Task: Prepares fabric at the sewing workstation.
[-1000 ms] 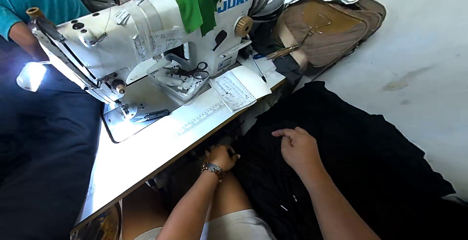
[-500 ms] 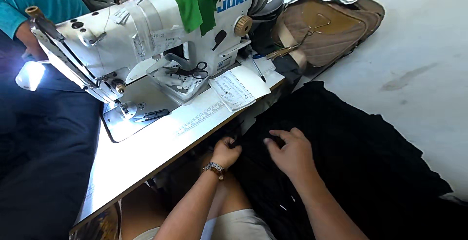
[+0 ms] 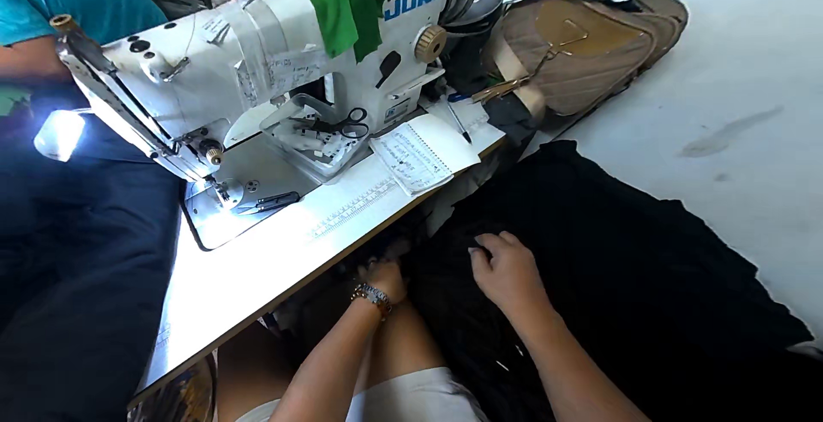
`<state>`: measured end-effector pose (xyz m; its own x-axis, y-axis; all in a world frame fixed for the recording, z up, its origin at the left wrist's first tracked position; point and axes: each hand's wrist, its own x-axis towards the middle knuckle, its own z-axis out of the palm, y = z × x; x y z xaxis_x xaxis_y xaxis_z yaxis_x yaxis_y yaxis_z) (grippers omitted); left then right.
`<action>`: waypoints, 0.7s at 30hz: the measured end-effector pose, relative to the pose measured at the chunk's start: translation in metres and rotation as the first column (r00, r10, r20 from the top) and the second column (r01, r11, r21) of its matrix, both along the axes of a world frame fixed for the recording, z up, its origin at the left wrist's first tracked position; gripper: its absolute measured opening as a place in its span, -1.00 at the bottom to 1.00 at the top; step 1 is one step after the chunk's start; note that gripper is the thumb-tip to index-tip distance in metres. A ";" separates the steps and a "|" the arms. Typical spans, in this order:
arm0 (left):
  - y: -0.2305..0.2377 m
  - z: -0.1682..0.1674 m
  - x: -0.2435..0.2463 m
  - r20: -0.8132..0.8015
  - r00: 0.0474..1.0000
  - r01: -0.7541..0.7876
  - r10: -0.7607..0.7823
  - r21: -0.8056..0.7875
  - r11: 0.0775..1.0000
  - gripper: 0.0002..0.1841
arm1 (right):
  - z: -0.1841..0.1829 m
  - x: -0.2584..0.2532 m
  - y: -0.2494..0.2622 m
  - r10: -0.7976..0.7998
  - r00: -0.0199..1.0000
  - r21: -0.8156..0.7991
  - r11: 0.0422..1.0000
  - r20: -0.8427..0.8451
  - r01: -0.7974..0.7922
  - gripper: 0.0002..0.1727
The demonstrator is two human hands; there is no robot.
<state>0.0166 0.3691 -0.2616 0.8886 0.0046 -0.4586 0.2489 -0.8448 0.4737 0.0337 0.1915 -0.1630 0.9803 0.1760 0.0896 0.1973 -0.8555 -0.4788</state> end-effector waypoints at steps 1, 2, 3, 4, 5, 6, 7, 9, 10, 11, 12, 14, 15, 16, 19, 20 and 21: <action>0.000 -0.008 -0.003 0.004 1.000 0.021 -0.021 0.046 0.999 -0.46 | 0.001 0.001 -0.003 -0.005 0.999 0.022 1.000 0.032 0.004 -0.78; 0.000 -0.011 -0.003 0.004 1.000 0.030 -0.030 0.067 0.997 -0.49 | 0.001 0.002 -0.006 -0.012 0.999 0.041 0.999 0.051 0.010 -0.76; -0.001 -0.012 -0.003 0.014 1.000 0.027 -0.028 0.064 0.998 -0.53 | 0.003 0.002 -0.007 -0.018 0.998 0.056 0.998 0.056 0.015 -0.74; -0.002 -0.010 -0.002 0.025 1.000 0.013 -0.015 0.046 0.999 -0.56 | 0.004 0.001 -0.008 -0.013 0.998 0.064 0.998 0.059 0.009 -0.73; -0.003 -0.006 -0.002 0.041 0.999 -0.014 0.014 0.006 1.000 -0.59 | 0.005 0.000 -0.008 0.004 0.997 0.066 0.998 0.077 -0.009 -0.75; -0.002 -0.001 -0.002 0.058 0.997 -0.054 0.056 -0.045 0.998 -0.61 | 0.006 -0.001 -0.008 0.024 0.995 0.061 0.998 0.092 -0.030 -0.78; -0.002 0.005 -0.001 0.068 0.992 -0.102 0.110 -0.112 0.989 -0.61 | 0.006 -0.002 -0.007 0.037 0.995 0.044 0.998 0.094 -0.041 -0.83; -0.001 0.021 0.000 0.059 0.976 -0.186 0.211 -0.283 0.941 -0.66 | 0.006 -0.004 -0.003 0.039 0.998 0.001 0.999 0.051 -0.039 -0.78; 0.000 0.032 0.001 0.037 0.967 -0.217 0.250 -0.384 0.897 -0.68 | 0.007 -0.005 0.000 0.032 0.999 -0.012 0.999 0.004 -0.032 -0.76; 0.001 0.045 0.002 -0.017 0.962 -0.247 0.272 -0.472 0.846 -0.67 | 0.009 -0.007 0.004 0.028 0.998 -0.010 1.000 -0.057 -0.029 -0.75; 0.001 0.052 0.004 -0.037 0.954 -0.270 0.297 -0.536 0.800 -0.67 | 0.008 -0.007 0.007 0.041 0.992 0.001 0.999 -0.117 -0.041 -0.77; -0.005 0.062 0.007 -0.057 0.931 -0.309 0.359 -0.644 0.700 -0.71 | 0.001 -0.007 0.011 0.090 0.973 -0.001 0.996 -0.211 -0.092 -0.66; -0.010 0.066 0.008 -0.074 0.918 -0.328 0.389 -0.691 0.644 -0.74 | -0.004 -0.008 0.014 0.096 0.968 -0.019 0.995 -0.230 -0.103 -0.50; -0.015 0.067 0.010 -0.086 0.909 -0.336 0.407 -0.729 0.597 -0.78 | -0.009 -0.008 0.017 0.092 0.970 -0.047 0.993 -0.224 -0.105 -0.44; -0.022 0.067 0.012 -0.049 0.929 -0.265 0.367 -0.782 0.565 -0.76 | -0.007 -0.006 0.019 0.040 0.988 -0.069 0.996 -0.148 -0.050 -0.71; -0.019 0.066 0.013 -0.033 0.946 -0.235 0.323 -0.757 0.610 -0.69 | -0.004 -0.004 0.016 0.019 0.992 -0.048 0.999 -0.128 -0.026 -0.75; -0.016 0.061 0.013 -0.002 0.964 -0.198 0.267 -0.677 0.709 -0.63 | -0.002 -0.003 0.010 0.010 0.996 -0.029 0.999 -0.089 -0.012 -0.75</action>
